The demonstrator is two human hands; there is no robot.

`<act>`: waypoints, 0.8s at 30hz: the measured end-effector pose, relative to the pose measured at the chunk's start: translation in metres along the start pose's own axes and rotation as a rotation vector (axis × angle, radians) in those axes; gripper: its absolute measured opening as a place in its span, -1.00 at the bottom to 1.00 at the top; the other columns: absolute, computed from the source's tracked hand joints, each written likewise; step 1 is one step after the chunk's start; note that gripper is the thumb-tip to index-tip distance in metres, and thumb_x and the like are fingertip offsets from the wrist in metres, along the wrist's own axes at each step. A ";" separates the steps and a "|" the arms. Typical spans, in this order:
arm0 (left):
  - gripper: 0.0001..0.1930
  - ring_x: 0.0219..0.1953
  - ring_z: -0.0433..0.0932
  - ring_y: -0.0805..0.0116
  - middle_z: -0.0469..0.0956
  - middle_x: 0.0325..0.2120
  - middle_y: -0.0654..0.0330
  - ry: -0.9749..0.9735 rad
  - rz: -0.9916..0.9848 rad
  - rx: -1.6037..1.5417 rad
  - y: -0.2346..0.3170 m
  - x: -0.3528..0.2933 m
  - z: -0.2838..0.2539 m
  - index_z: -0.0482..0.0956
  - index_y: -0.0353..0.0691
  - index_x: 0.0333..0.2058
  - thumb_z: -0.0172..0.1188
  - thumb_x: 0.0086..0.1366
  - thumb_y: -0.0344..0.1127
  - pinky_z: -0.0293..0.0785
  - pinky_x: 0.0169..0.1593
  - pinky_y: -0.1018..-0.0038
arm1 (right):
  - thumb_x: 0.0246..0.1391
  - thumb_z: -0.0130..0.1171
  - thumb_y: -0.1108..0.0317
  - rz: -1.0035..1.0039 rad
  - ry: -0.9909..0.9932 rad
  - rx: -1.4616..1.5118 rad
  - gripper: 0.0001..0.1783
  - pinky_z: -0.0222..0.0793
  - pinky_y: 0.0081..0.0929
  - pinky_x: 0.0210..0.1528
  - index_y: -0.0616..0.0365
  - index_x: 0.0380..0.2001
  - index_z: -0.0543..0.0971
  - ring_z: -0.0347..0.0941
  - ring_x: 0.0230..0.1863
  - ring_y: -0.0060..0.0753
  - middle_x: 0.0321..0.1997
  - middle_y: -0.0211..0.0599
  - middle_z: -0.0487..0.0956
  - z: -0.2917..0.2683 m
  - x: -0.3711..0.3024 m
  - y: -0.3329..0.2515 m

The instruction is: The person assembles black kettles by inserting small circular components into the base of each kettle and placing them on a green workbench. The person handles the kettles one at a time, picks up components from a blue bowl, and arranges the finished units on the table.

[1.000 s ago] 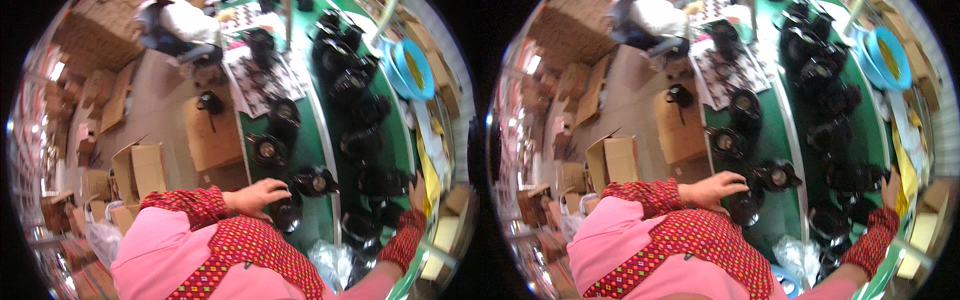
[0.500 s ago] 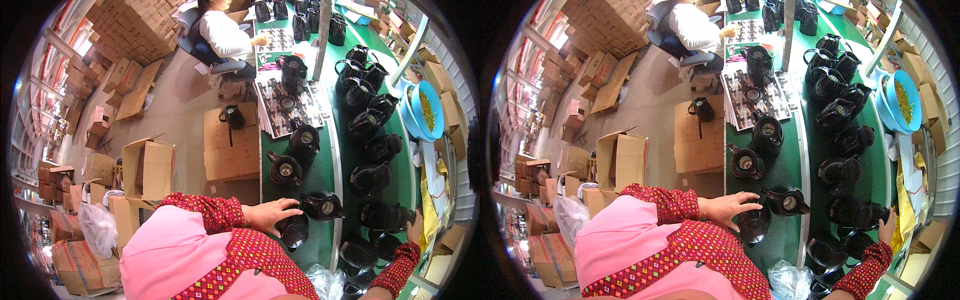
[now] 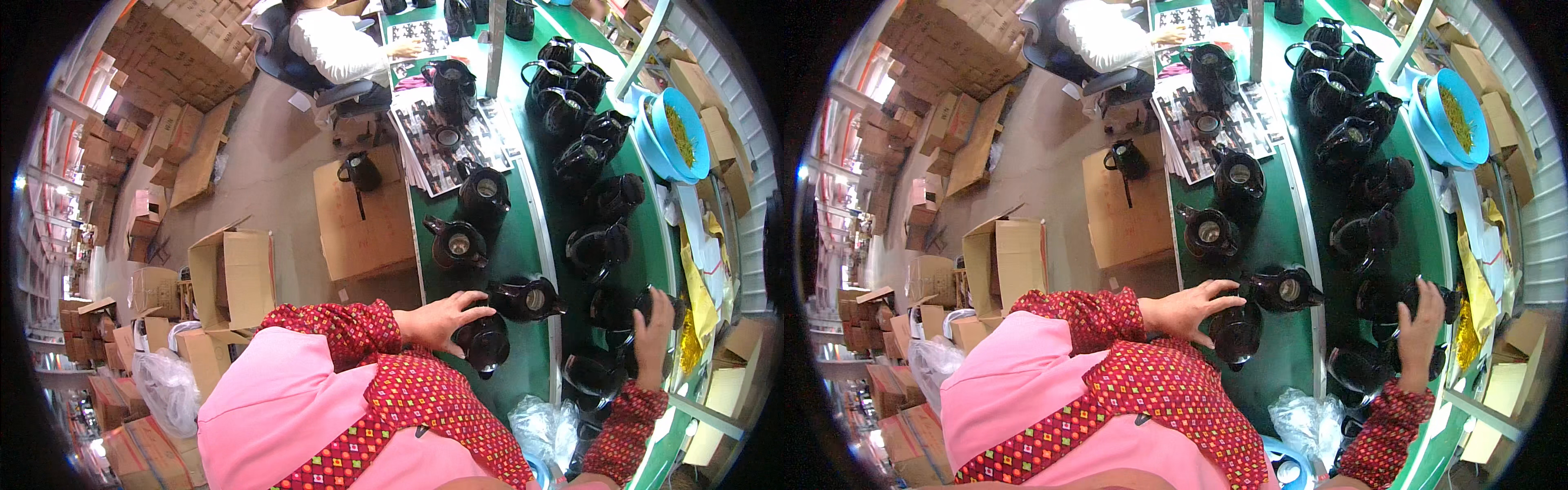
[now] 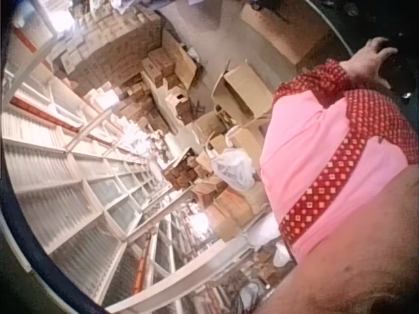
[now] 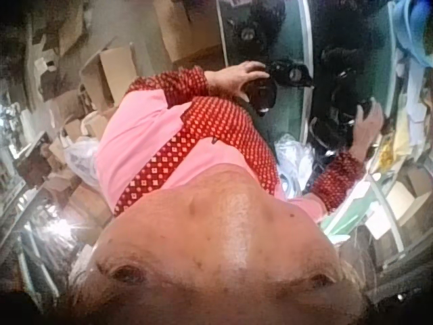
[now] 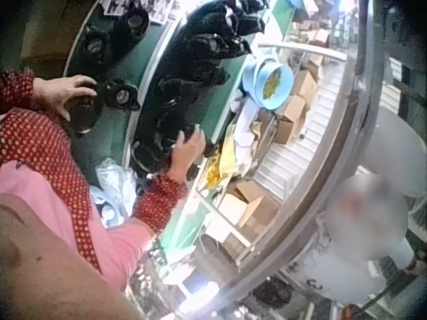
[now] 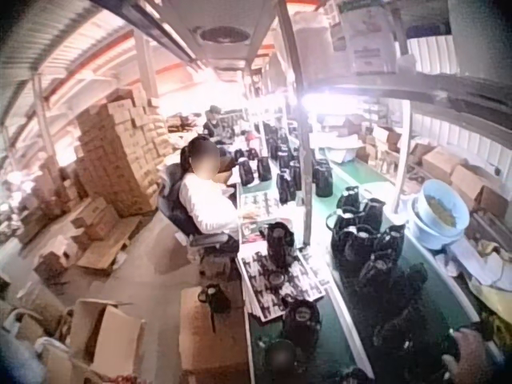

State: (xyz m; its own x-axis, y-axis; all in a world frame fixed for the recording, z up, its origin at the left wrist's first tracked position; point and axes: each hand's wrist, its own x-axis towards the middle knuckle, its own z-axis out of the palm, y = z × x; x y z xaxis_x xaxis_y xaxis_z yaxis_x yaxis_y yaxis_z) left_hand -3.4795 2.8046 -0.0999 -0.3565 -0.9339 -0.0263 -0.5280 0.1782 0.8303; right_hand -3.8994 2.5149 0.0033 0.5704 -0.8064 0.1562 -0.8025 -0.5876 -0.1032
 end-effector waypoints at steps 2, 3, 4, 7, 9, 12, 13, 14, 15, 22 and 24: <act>0.22 0.46 0.20 -0.35 0.07 0.48 -0.25 0.000 0.002 0.003 -0.001 0.000 0.000 0.12 -0.01 0.54 0.69 -0.07 -0.15 0.27 0.49 -0.01 | 0.22 0.33 0.32 -0.058 -0.049 0.077 -0.34 0.11 0.02 0.55 0.12 0.38 0.46 0.30 0.46 0.15 0.42 0.04 0.44 -0.008 -0.010 -0.056; 0.22 0.46 0.21 -0.35 0.07 0.48 -0.25 0.004 0.000 0.000 -0.002 -0.001 0.001 0.13 -0.01 0.54 0.69 -0.07 -0.16 0.27 0.49 -0.01 | 0.21 0.34 0.34 -0.061 -0.101 0.161 -0.35 0.14 0.01 0.54 0.14 0.36 0.46 0.32 0.44 0.16 0.40 0.06 0.45 -0.015 -0.013 -0.085; 0.22 0.46 0.21 -0.35 0.07 0.48 -0.25 0.009 0.000 0.000 -0.001 -0.001 0.001 0.13 -0.01 0.54 0.69 -0.07 -0.16 0.27 0.49 -0.01 | 0.19 0.35 0.35 -0.083 -0.122 0.212 -0.35 0.17 0.00 0.51 0.15 0.34 0.48 0.34 0.42 0.17 0.37 0.06 0.46 -0.018 -0.019 -0.105; 0.22 0.45 0.21 -0.35 0.09 0.47 -0.26 0.034 0.023 0.008 -0.003 -0.004 0.003 0.14 -0.01 0.53 0.69 -0.08 -0.16 0.29 0.48 -0.02 | 0.14 0.38 0.39 -0.148 -0.178 0.363 -0.38 0.30 -0.02 0.43 0.18 0.29 0.51 0.43 0.34 0.18 0.30 0.08 0.53 -0.015 -0.038 -0.156; 0.21 0.45 0.21 -0.35 0.10 0.46 -0.26 0.041 0.041 0.006 -0.004 -0.004 0.002 0.14 -0.01 0.53 0.69 -0.08 -0.16 0.30 0.48 -0.02 | 0.11 0.44 0.34 -0.150 -0.250 0.427 -0.35 0.39 -0.03 0.34 0.20 0.27 0.52 0.50 0.25 0.20 0.25 0.04 0.58 -0.016 -0.050 -0.187; 0.21 0.44 0.22 -0.37 0.13 0.45 -0.26 0.063 0.082 0.037 -0.008 -0.003 -0.002 0.20 -0.04 0.51 0.71 -0.12 -0.12 0.30 0.47 -0.03 | 0.12 0.48 0.20 -0.215 -0.300 0.440 -0.30 0.42 -0.03 0.32 0.17 0.29 0.51 0.51 0.25 0.21 0.26 0.04 0.57 -0.010 -0.064 -0.225; 0.21 0.45 0.22 -0.37 0.15 0.44 -0.27 0.078 0.116 0.036 -0.010 -0.003 0.000 0.22 -0.04 0.50 0.71 -0.14 -0.11 0.31 0.47 -0.03 | 0.12 0.48 0.16 -0.233 -0.314 0.430 -0.28 0.42 -0.03 0.32 0.16 0.31 0.49 0.51 0.25 0.20 0.27 0.05 0.57 -0.008 -0.069 -0.236; 0.21 0.44 0.22 -0.38 0.19 0.43 -0.24 0.102 0.122 0.050 -0.012 -0.001 -0.003 0.24 -0.04 0.48 0.72 -0.18 -0.13 0.30 0.47 -0.05 | 0.13 0.47 0.14 -0.229 -0.280 0.438 -0.25 0.42 -0.03 0.33 0.15 0.34 0.47 0.51 0.27 0.18 0.28 0.06 0.56 -0.002 -0.073 -0.245; 0.21 0.44 0.22 -0.39 0.23 0.42 -0.21 0.112 0.130 0.053 -0.009 -0.001 -0.004 0.27 -0.05 0.47 0.72 -0.21 -0.15 0.30 0.46 -0.07 | 0.14 0.47 0.13 -0.206 -0.252 0.444 -0.22 0.41 -0.04 0.34 0.14 0.36 0.45 0.50 0.28 0.16 0.29 0.07 0.55 0.005 -0.080 -0.252; 0.25 0.42 0.27 -0.18 0.36 0.26 -0.08 0.029 0.210 0.204 -0.002 0.006 0.005 0.29 -0.09 0.46 0.74 -0.25 0.01 0.02 0.56 -0.19 | 0.32 0.30 -0.05 0.182 -0.239 0.590 -0.28 0.37 -0.09 0.41 0.22 0.35 0.45 0.46 0.35 0.16 0.31 0.12 0.55 0.043 -0.138 -0.265; 0.22 0.28 0.36 -0.16 0.40 0.10 -0.04 0.022 0.197 0.207 -0.004 0.006 0.000 0.34 -0.14 0.43 0.74 -0.26 0.01 0.06 0.55 -0.15 | 0.30 0.35 0.03 0.270 -0.207 0.604 -0.34 0.48 -0.13 0.25 0.16 0.33 0.49 0.57 0.20 0.06 0.26 0.07 0.58 0.038 -0.151 -0.257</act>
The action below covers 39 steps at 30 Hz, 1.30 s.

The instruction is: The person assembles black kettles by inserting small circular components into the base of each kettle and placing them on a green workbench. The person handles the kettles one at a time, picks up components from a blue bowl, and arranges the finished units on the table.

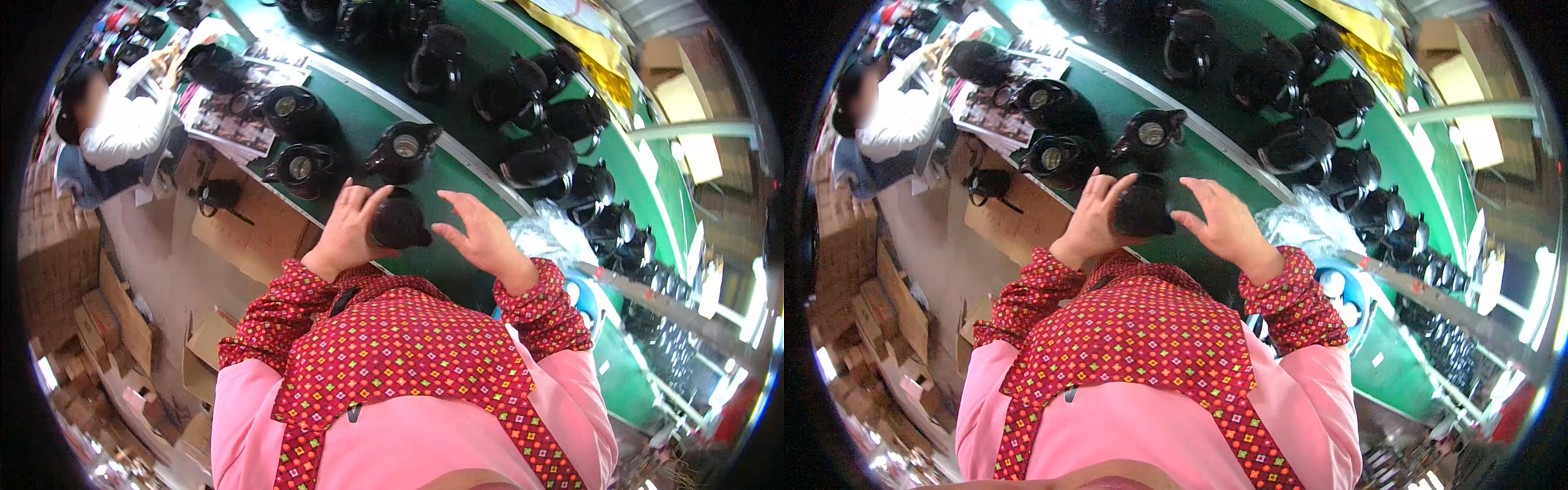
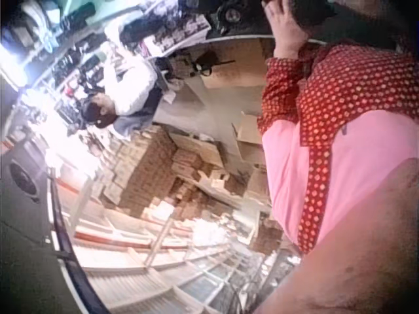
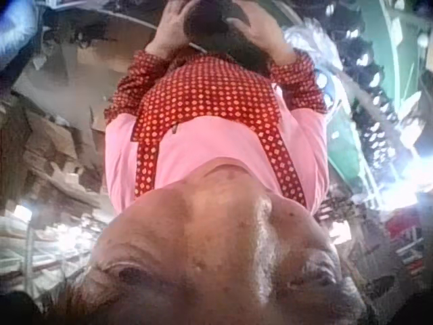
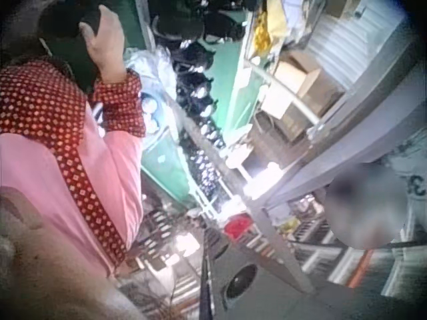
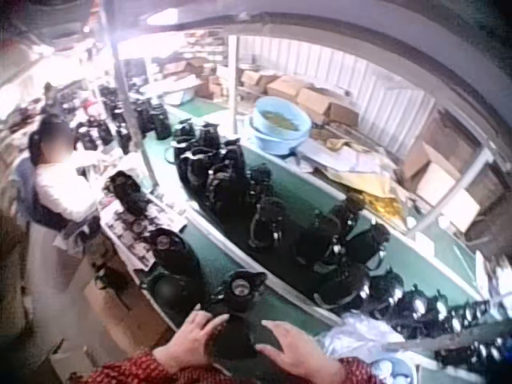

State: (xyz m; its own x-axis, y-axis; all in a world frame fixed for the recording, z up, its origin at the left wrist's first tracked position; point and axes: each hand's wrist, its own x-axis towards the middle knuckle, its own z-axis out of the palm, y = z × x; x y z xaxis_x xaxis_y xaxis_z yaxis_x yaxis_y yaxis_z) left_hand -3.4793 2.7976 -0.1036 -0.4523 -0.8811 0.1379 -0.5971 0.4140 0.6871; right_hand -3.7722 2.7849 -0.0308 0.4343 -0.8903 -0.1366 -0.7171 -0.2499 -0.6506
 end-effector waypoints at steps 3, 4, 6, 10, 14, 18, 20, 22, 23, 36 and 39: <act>0.06 0.21 0.44 -0.10 0.46 -0.01 0.00 -0.041 -0.134 -0.131 -0.003 -0.007 -0.004 0.47 -0.23 0.30 0.74 -0.26 -0.16 0.39 0.37 0.06 | 0.29 0.36 0.04 0.138 0.125 0.080 -0.43 0.59 -0.18 0.09 0.18 0.20 0.60 0.69 0.01 -0.04 0.12 0.00 0.68 -0.028 -0.007 0.017; -0.02 0.16 0.52 -0.10 0.53 -0.02 0.00 0.024 -0.190 -0.194 -0.011 -0.019 0.000 0.51 -0.26 0.25 0.72 -0.25 -0.26 0.48 0.26 0.18 | 0.27 0.39 0.12 0.125 0.237 0.101 -0.51 0.63 -0.26 -0.04 0.21 0.13 0.64 0.73 -0.12 -0.23 0.00 -0.05 0.73 -0.038 -0.003 0.031; 0.02 0.16 0.59 0.03 0.59 0.07 0.00 0.182 -0.226 -0.319 -0.029 -0.043 0.009 0.49 -0.26 0.28 0.76 -0.23 -0.25 0.50 0.28 0.24 | 0.32 0.35 0.23 0.176 0.350 0.105 -0.63 0.63 -0.39 -0.11 0.20 0.08 0.66 0.71 -0.19 -0.40 -0.12 -0.14 0.77 -0.071 0.009 0.055; 0.09 0.29 0.51 0.27 0.50 0.28 0.06 0.218 -0.349 -0.510 -0.033 -0.104 0.016 0.28 -0.32 0.42 0.75 -0.07 -0.42 0.40 0.42 0.28 | 0.40 0.31 0.11 0.334 0.532 0.187 -0.54 0.59 -0.51 -0.04 0.18 0.19 0.64 0.67 -0.13 -0.52 -0.07 -0.32 0.74 -0.131 0.047 0.145; 0.07 0.19 0.57 0.03 0.53 0.17 -0.05 0.241 -0.303 -0.429 -0.036 -0.150 0.042 0.34 -0.32 0.39 0.74 -0.12 -0.36 0.49 0.29 0.25 | 0.37 0.34 -0.03 0.481 0.562 0.457 -0.21 0.58 -0.45 0.18 0.42 0.36 0.42 0.59 0.18 -0.33 0.27 -0.11 0.57 -0.180 0.103 0.242; -0.01 0.09 0.58 -0.12 0.56 0.06 -0.10 0.242 -0.207 -0.250 -0.021 -0.151 0.041 0.38 -0.32 0.35 0.68 -0.08 -0.34 0.51 0.19 0.17 | 0.27 0.44 -0.06 0.629 0.498 0.622 0.06 0.46 -0.27 0.39 0.58 0.45 0.21 0.44 0.40 -0.04 0.46 0.14 0.35 -0.200 0.150 0.289; -0.02 0.07 0.58 -0.12 0.57 0.05 -0.10 0.236 -0.203 -0.202 -0.014 -0.141 0.037 0.40 -0.32 0.34 0.68 -0.09 -0.31 0.51 0.18 0.15 | 0.22 0.50 0.03 0.789 0.508 0.755 0.06 0.43 -0.29 0.40 0.52 0.48 0.20 0.47 0.37 -0.07 0.43 0.10 0.39 -0.201 0.181 0.308; -0.02 0.06 0.58 -0.13 0.57 0.04 -0.10 0.224 -0.238 -0.207 -0.005 -0.139 0.031 0.42 -0.33 0.33 0.70 -0.11 -0.29 0.51 0.18 0.15 | 0.22 0.50 0.12 0.879 0.541 0.778 -0.03 0.46 -0.27 0.34 0.43 0.46 0.24 0.51 0.29 -0.09 0.33 0.05 0.46 -0.194 0.205 0.309; 0.02 0.08 0.59 -0.12 0.58 0.05 -0.09 0.186 -0.293 -0.228 -0.003 -0.139 0.029 0.42 -0.33 0.33 0.73 -0.14 -0.26 0.51 0.19 0.15 | 0.24 0.47 0.11 0.872 0.533 0.711 -0.09 0.49 -0.23 0.29 0.43 0.41 0.27 0.53 0.23 -0.08 0.27 0.04 0.48 -0.191 0.211 0.316; 0.04 0.21 0.61 -0.07 0.59 0.17 -0.10 0.292 -0.461 -0.297 -0.004 -0.100 0.031 0.42 -0.31 0.34 0.77 -0.12 -0.17 0.53 0.29 0.18 | 0.57 -0.04 0.18 0.319 0.520 0.707 -0.50 0.73 0.01 0.06 0.43 0.29 0.39 0.72 0.01 0.01 0.09 0.06 0.64 -0.281 0.148 0.179; 0.08 0.16 0.63 -0.08 0.62 0.11 -0.11 0.273 -0.456 -0.241 0.002 -0.070 0.022 0.38 -0.29 0.37 0.77 -0.14 -0.21 0.55 0.25 0.17 | 0.62 -0.17 0.12 0.204 0.460 0.864 -0.53 0.65 0.10 0.23 0.34 0.12 0.50 0.70 0.10 0.06 0.11 0.16 0.68 -0.317 0.104 0.117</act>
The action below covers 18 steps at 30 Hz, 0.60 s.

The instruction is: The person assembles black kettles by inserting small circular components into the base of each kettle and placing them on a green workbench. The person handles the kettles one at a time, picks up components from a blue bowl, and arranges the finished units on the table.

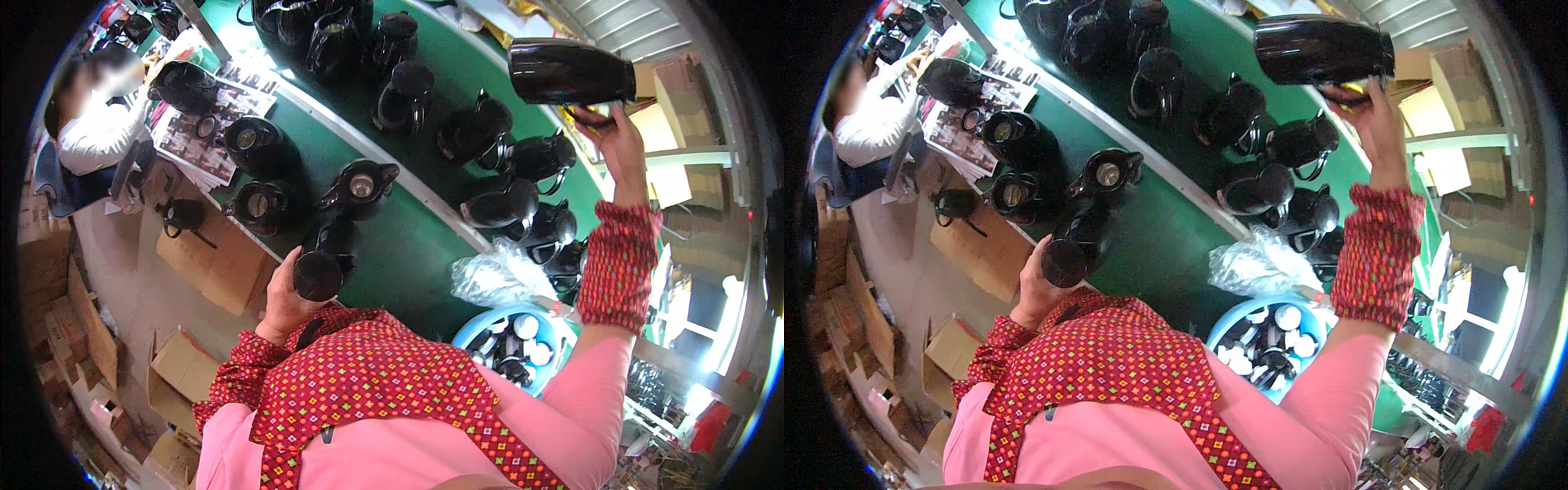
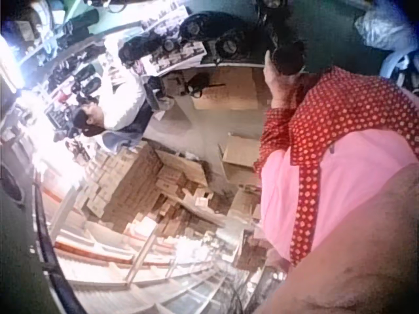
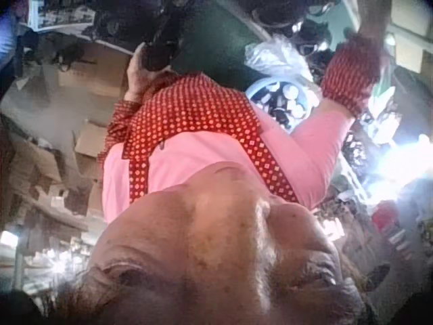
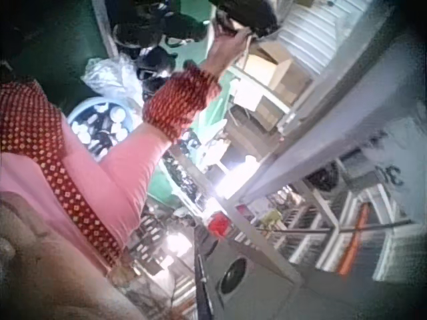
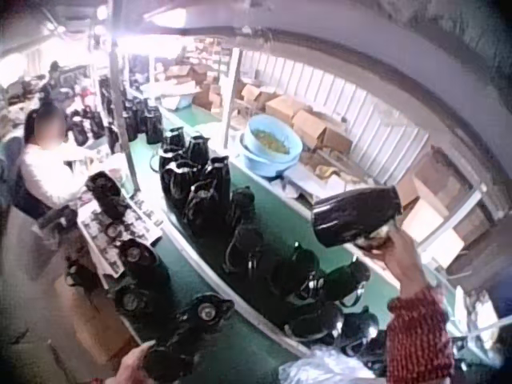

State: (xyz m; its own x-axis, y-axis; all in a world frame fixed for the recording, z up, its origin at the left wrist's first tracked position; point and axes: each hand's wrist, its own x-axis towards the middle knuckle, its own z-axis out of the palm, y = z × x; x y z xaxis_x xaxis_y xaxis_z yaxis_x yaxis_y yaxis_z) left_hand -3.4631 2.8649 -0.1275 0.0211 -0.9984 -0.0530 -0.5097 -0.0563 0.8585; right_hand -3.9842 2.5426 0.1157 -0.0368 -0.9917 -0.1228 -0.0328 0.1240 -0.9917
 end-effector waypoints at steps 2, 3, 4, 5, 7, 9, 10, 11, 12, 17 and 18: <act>0.07 0.11 0.70 0.07 0.67 0.06 -0.08 -0.007 0.065 0.040 0.011 0.016 0.000 0.36 -0.32 0.37 0.76 -0.12 -0.24 0.62 0.21 0.23 | 0.61 -0.15 0.10 -0.022 -0.048 0.069 -0.56 0.64 0.10 0.22 0.27 0.08 0.52 0.71 0.09 0.06 0.06 0.16 0.71 -0.014 -0.031 -0.019; 0.07 0.11 0.70 0.03 0.67 0.06 -0.09 -0.001 0.066 0.029 0.012 0.020 0.003 0.38 -0.31 0.36 0.77 -0.14 -0.23 0.61 0.21 0.22 | 0.60 -0.12 0.08 -0.025 -0.133 0.085 -0.57 0.66 0.09 0.18 0.24 0.08 0.53 0.72 0.08 0.06 0.06 0.15 0.72 -0.011 -0.046 -0.027; 0.07 0.12 0.70 -0.01 0.67 0.06 -0.10 0.008 0.058 0.031 0.014 0.024 0.005 0.39 -0.30 0.35 0.77 -0.15 -0.22 0.61 0.21 0.20 | 0.59 -0.10 0.06 -0.021 -0.226 0.113 -0.57 0.68 0.08 0.15 0.21 0.07 0.54 0.72 0.06 0.07 0.05 0.15 0.72 -0.008 -0.058 -0.029; 0.05 0.11 0.69 -0.08 0.67 0.05 -0.10 0.002 0.042 0.017 0.015 0.029 0.007 0.41 -0.28 0.33 0.77 -0.16 -0.21 0.61 0.20 0.19 | 0.58 -0.10 0.03 0.008 -0.200 0.076 -0.56 0.70 0.08 0.11 0.19 0.06 0.54 0.73 0.04 0.08 0.07 0.17 0.71 0.000 -0.070 -0.029; 0.08 0.09 0.68 -0.13 0.67 0.03 -0.14 -0.064 0.000 0.078 0.018 0.036 0.011 0.36 -0.24 0.37 0.76 -0.13 -0.13 0.62 0.17 0.15 | 0.57 -0.11 -0.01 0.041 -0.235 0.043 -0.52 0.72 0.08 0.05 0.19 0.09 0.53 0.73 0.02 0.09 0.10 0.20 0.69 0.032 -0.090 -0.020; 0.09 0.02 0.69 -0.22 0.68 -0.03 -0.20 -0.142 -0.100 0.084 0.025 0.037 0.009 0.30 -0.22 0.39 0.73 -0.07 -0.07 0.64 0.08 0.09 | 0.58 -0.14 -0.02 0.052 -0.317 -0.057 -0.43 0.73 0.08 0.07 0.30 0.23 0.45 0.73 0.03 0.09 0.14 0.23 0.66 0.089 -0.101 -0.020; 0.09 -0.05 0.71 -0.25 0.70 -0.12 -0.20 -0.166 -0.086 0.102 0.030 0.038 0.007 0.28 -0.20 0.39 0.72 -0.06 -0.07 0.64 0.03 0.06 | 0.58 -0.11 0.02 0.056 -0.363 -0.078 -0.41 0.74 0.05 0.08 0.35 0.31 0.38 0.72 0.06 0.10 0.16 0.20 0.65 0.108 -0.100 -0.011; 0.08 -0.09 0.70 -0.27 0.69 -0.18 -0.23 -0.180 -0.099 0.103 0.037 0.039 0.004 0.29 -0.24 0.38 0.70 -0.06 -0.06 0.63 0.00 0.05 | 0.59 -0.10 0.05 0.073 -0.364 -0.101 -0.44 0.74 0.00 0.07 0.35 0.32 0.38 0.72 0.07 0.09 0.17 0.18 0.64 0.135 -0.097 -0.001; 0.06 -0.14 0.70 -0.28 0.68 -0.25 -0.25 -0.184 -0.102 0.092 0.043 0.039 0.003 0.30 -0.27 0.37 0.69 -0.06 -0.05 0.62 -0.03 0.04 | 0.59 -0.09 0.09 0.078 -0.366 -0.137 -0.46 0.74 -0.05 0.07 0.35 0.32 0.38 0.71 0.08 0.09 0.19 0.15 0.63 0.170 -0.095 0.005; 0.05 -0.15 0.70 -0.29 0.68 -0.25 -0.27 -0.225 -0.084 0.041 0.053 0.036 0.011 0.28 -0.35 0.36 0.65 -0.03 -0.07 0.62 -0.04 0.04 | 0.51 0.11 0.14 0.071 -0.533 -0.430 -0.65 0.62 -0.36 -0.08 0.23 0.08 0.56 0.73 -0.04 -0.29 -0.02 -0.21 0.70 0.274 -0.058 0.042; 0.05 -0.16 0.70 -0.29 0.68 -0.25 -0.28 -0.227 -0.082 0.039 0.057 0.033 0.011 0.28 -0.36 0.36 0.65 -0.03 -0.08 0.62 -0.04 0.04 | 0.49 0.14 0.15 0.023 -0.547 -0.544 -0.67 0.61 -0.30 -0.12 0.24 -0.01 0.58 0.74 -0.10 -0.22 -0.11 -0.16 0.73 0.281 -0.051 0.050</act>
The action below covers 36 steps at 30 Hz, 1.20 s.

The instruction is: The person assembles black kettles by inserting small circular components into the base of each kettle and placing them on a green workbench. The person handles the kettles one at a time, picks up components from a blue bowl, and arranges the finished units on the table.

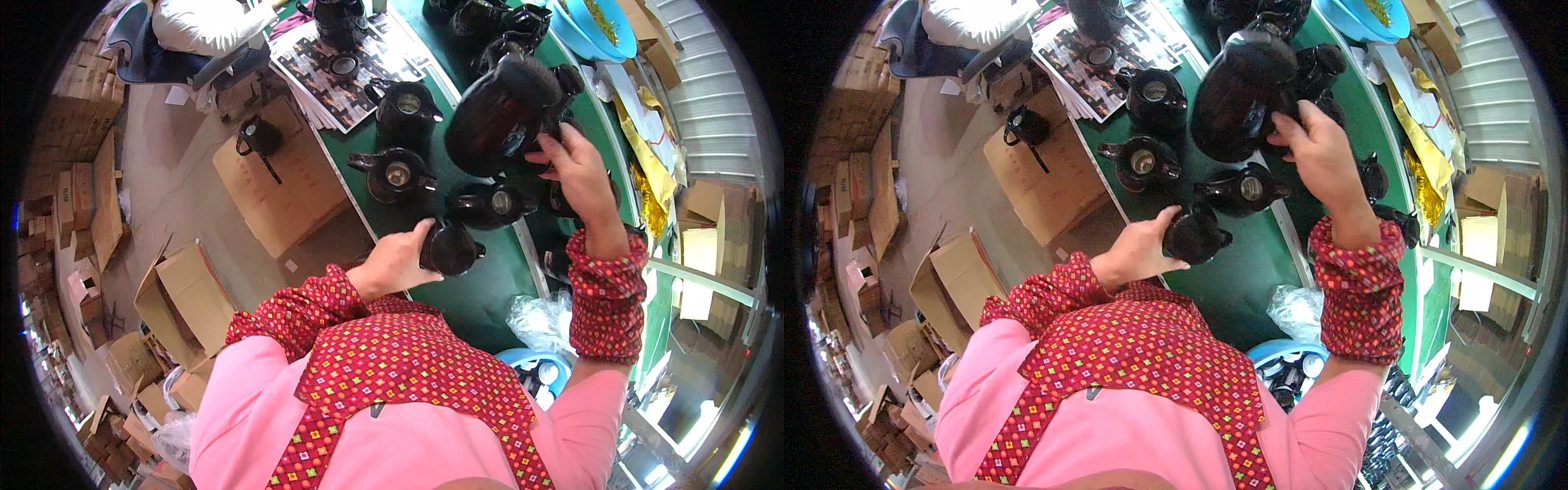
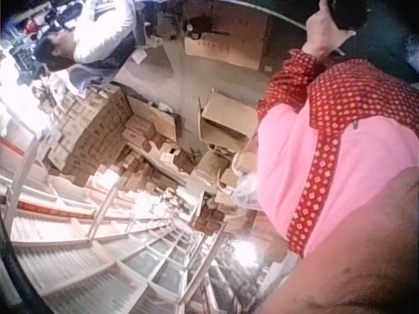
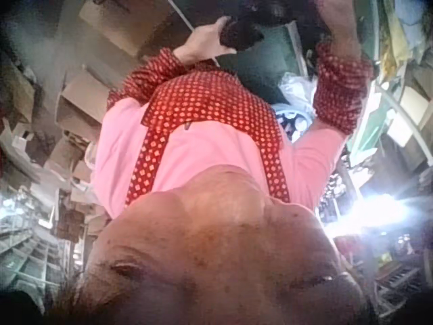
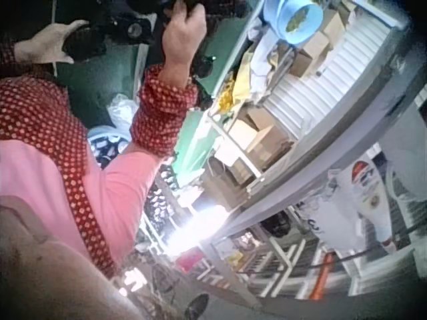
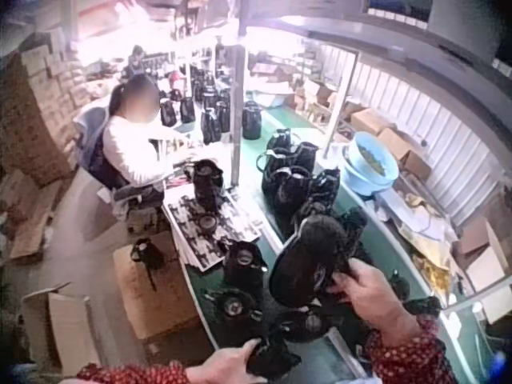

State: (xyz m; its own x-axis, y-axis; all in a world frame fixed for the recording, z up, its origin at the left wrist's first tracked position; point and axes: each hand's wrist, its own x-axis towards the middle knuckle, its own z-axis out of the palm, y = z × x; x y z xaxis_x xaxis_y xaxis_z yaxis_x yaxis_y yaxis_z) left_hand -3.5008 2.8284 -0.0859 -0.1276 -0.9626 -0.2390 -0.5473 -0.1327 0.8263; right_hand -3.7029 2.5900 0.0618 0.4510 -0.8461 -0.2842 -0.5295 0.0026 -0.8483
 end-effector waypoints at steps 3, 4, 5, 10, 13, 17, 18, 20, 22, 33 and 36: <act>0.02 -0.13 0.69 -0.29 0.69 -0.20 -0.27 -0.028 0.050 -0.016 -0.001 0.007 -0.009 0.29 -0.38 0.36 0.63 -0.01 -0.10 0.61 -0.01 0.03 | 0.43 0.18 0.17 -0.114 0.014 -0.444 -0.68 0.55 -0.14 -0.16 0.29 -0.15 0.55 0.69 -0.18 0.09 -0.25 0.07 0.70 0.003 0.031 0.024; 0.02 -0.12 0.69 -0.28 0.69 -0.19 -0.26 -0.043 0.053 -0.016 -0.002 0.007 -0.010 0.29 -0.38 0.36 0.63 0.00 -0.11 0.61 0.00 0.03 | 0.42 0.19 0.18 -0.138 0.008 -0.420 -0.68 0.53 -0.11 -0.16 0.30 -0.16 0.54 0.67 -0.18 0.17 -0.25 0.13 0.68 0.007 0.039 0.040; 0.02 -0.12 0.69 -0.28 0.69 -0.19 -0.26 -0.060 0.064 -0.019 -0.006 0.007 -0.010 0.29 -0.38 0.36 0.63 -0.01 -0.11 0.60 0.00 0.04 | 0.41 0.20 0.19 -0.162 0.008 -0.397 -0.68 0.51 -0.07 -0.16 0.31 -0.18 0.53 0.64 -0.18 0.24 -0.26 0.18 0.66 0.010 0.048 0.060; 0.04 -0.14 0.67 -0.28 0.68 -0.21 -0.23 -0.136 0.122 0.016 -0.005 0.010 -0.023 0.29 -0.37 0.37 0.63 -0.02 -0.11 0.60 -0.02 0.06 | 0.42 0.20 0.19 -0.158 -0.067 -0.161 -0.67 0.51 -0.11 -0.10 0.32 -0.13 0.51 0.63 -0.14 0.29 -0.22 0.24 0.65 0.038 0.064 0.134; 0.06 -0.10 0.70 -0.23 0.69 -0.16 -0.21 -0.187 0.124 0.047 -0.015 0.014 -0.029 0.30 -0.30 0.40 0.65 -0.04 -0.11 0.61 -0.03 0.08 | 0.43 0.18 0.18 -0.152 -0.139 -0.210 -0.65 0.49 -0.12 -0.01 0.31 -0.06 0.52 0.64 -0.06 0.21 -0.14 0.23 0.65 0.045 0.064 0.144; 0.06 -0.05 0.69 -0.21 0.69 -0.11 -0.21 -0.253 0.126 0.062 -0.010 0.020 -0.040 0.33 -0.30 0.39 0.66 -0.07 -0.12 0.62 0.00 0.12 | 0.40 0.21 0.15 -0.192 -0.195 -0.255 -0.62 0.48 -0.07 0.09 0.27 0.01 0.55 0.59 0.06 0.31 -0.04 0.22 0.65 0.033 0.068 0.180; 0.07 -0.03 0.70 -0.20 0.69 -0.10 -0.21 -0.246 0.153 0.062 -0.013 0.022 -0.042 0.32 -0.29 0.40 0.67 -0.08 -0.12 0.63 0.03 0.14 | 0.39 0.23 0.14 -0.157 -0.162 -0.325 -0.61 0.48 -0.06 0.12 0.26 0.04 0.56 0.59 0.09 0.29 -0.03 0.20 0.67 0.030 0.065 0.195; 0.08 -0.01 0.70 -0.18 0.69 -0.09 -0.22 -0.248 0.118 0.055 -0.013 0.022 -0.044 0.32 -0.28 0.41 0.67 -0.08 -0.12 0.63 0.04 0.16 | 0.30 0.34 0.14 -0.212 0.007 -0.525 -0.56 0.51 -0.08 0.20 0.23 0.07 0.60 0.57 0.16 0.23 0.10 0.11 0.66 0.028 0.046 0.158; 0.09 -0.02 0.71 -0.18 0.70 -0.11 -0.22 -0.212 0.152 0.009 -0.023 0.021 -0.032 0.33 -0.23 0.41 0.69 -0.10 -0.11 0.64 0.03 0.18 | 0.23 0.40 0.13 -0.399 0.320 -0.617 -0.51 0.52 -0.08 0.21 0.20 0.11 0.60 0.56 0.18 0.19 0.15 0.06 0.63 0.035 0.015 0.130; 0.08 -0.22 0.75 -0.15 0.72 -0.28 -0.16 -0.064 0.277 0.206 0.011 0.010 0.011 0.33 -0.28 0.41 0.67 -0.06 -0.04 0.66 -0.16 0.13 | -0.13 0.63 0.30 -0.296 -0.295 -0.823 0.15 0.49 -0.03 0.29 -0.20 0.54 0.27 0.46 0.25 0.20 0.44 0.08 0.37 0.091 -0.150 0.069; 0.06 -0.26 0.74 -0.14 0.72 -0.32 -0.12 -0.054 0.298 0.264 0.022 0.011 0.025 0.34 -0.33 0.37 0.67 -0.06 -0.04 0.65 -0.19 0.11 | -0.08 0.61 0.34 -0.209 -0.274 -0.681 0.11 0.46 -0.01 0.34 -0.17 0.54 0.27 0.43 0.30 0.27 0.45 0.09 0.36 0.081 -0.167 0.070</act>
State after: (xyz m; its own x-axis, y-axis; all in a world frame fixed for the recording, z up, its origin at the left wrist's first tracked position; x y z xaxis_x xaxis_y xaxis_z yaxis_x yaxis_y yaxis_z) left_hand -3.5347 2.8211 -0.0835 -0.3526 -0.9349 -0.0408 -0.6727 0.2230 0.7055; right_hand -3.7569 2.7750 0.0134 0.7056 -0.6298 -0.3246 -0.6998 -0.5475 -0.4589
